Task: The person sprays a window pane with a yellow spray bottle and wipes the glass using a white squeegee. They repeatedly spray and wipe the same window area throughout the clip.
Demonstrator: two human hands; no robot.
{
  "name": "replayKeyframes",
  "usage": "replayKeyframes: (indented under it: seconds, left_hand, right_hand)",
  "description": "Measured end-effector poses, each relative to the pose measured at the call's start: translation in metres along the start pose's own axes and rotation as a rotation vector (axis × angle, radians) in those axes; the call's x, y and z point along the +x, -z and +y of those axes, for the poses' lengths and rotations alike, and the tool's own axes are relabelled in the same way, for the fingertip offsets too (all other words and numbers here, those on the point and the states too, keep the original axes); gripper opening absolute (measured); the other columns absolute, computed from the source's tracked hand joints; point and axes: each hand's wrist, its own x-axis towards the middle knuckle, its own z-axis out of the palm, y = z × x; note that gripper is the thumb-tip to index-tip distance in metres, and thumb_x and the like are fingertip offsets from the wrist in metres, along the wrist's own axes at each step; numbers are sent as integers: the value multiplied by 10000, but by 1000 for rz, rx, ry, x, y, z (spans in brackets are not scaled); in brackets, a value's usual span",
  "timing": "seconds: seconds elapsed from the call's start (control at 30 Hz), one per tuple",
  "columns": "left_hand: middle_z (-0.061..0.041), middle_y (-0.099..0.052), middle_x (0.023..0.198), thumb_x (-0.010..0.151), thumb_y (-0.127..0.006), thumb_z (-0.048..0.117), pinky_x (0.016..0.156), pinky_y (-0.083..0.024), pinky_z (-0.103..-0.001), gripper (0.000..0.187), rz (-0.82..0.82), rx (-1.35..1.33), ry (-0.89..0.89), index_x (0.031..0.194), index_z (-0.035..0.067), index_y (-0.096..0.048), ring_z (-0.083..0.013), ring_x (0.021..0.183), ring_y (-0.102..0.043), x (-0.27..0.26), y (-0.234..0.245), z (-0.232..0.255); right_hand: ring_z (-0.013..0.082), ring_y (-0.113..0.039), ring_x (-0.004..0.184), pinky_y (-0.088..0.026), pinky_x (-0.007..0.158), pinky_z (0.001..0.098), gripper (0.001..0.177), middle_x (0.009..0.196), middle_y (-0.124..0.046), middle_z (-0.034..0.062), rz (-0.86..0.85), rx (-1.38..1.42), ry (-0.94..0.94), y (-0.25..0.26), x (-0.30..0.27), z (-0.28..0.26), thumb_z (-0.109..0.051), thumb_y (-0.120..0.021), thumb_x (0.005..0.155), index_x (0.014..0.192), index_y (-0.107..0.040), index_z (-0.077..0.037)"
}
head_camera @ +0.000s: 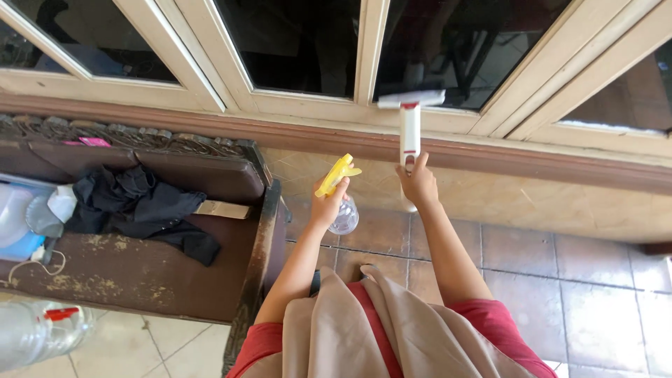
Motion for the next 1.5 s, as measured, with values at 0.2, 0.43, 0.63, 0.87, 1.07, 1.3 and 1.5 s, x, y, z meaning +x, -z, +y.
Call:
replayKeyframes:
  seconds: [0.2, 0.43, 0.63, 0.87, 1.07, 1.3, 1.5]
  left_hand:
    - [-90, -673, 622, 950, -720, 172, 570, -565, -278, 146, -62, 16, -1, 992, 32, -731, -173, 554, -701, -3, 29, 3]
    - [-162, -755, 857, 951, -688, 120, 605, -562, -305, 195, -141, -6, -65, 1084, -15, -732, -155, 585, -657, 1, 61, 2]
    - [-61, -746, 1238, 960, -644, 89, 580, -546, -226, 300, -279, -72, -39, 1247, 22, -700, -82, 628, -596, 9, 83, -6]
    - [-46, -740, 984, 969, -651, 80, 540, -532, -227, 288, -365, -117, -125, 1245, 31, -712, -85, 582, -569, 11, 101, -2]
    - [-117, -725, 749, 935, -716, 113, 542, -574, -287, 143, -272, -43, -48, 1024, 8, -755, -161, 532, -674, 4, 119, 0]
    - [-115, -666, 591, 921, -730, 125, 526, -556, -294, 122, -244, -30, 11, 904, 4, -737, -184, 522, -697, 0, 133, 5]
    - [-111, -656, 566, 923, -741, 143, 548, -561, -289, 138, -253, -8, 17, 892, 10, -736, -184, 528, -696, 2, 128, 14]
  right_hand:
    - [516, -620, 1127, -473, 966, 635, 502, 1131, -677, 315, 20, 379, -117, 38, -47, -51, -518, -613, 961, 1254, -398, -170]
    - [570, -538, 1210, -430, 968, 718, 399, 1323, -552, 376, 235, 563, 105, 156, -75, -157, -425, -608, 1047, 1226, -423, -120]
    - [349, -712, 950, -574, 743, 473, 495, 1131, -671, 236, 385, 279, 269, 175, -56, -189, -266, -522, 1085, 1453, -246, -83]
    - [405, -724, 826, -615, 646, 520, 324, 1041, -657, 288, 385, 198, 205, 136, -50, -177, -240, -543, 1102, 1205, -310, -40]
    - [599, -633, 990, -506, 821, 703, 466, 1029, -637, 410, 290, 140, -12, 69, -32, -129, -478, -547, 1054, 1232, -326, -108]
    - [509, -622, 1124, -494, 958, 600, 602, 1139, -652, 330, 47, 130, -259, 8, -19, -76, -618, -572, 957, 1218, -370, -115]
    - [472, -560, 1234, -437, 1038, 594, 848, 1228, -626, 316, 31, 323, -199, 39, -35, -74, -445, -910, 662, 1268, -438, -85]
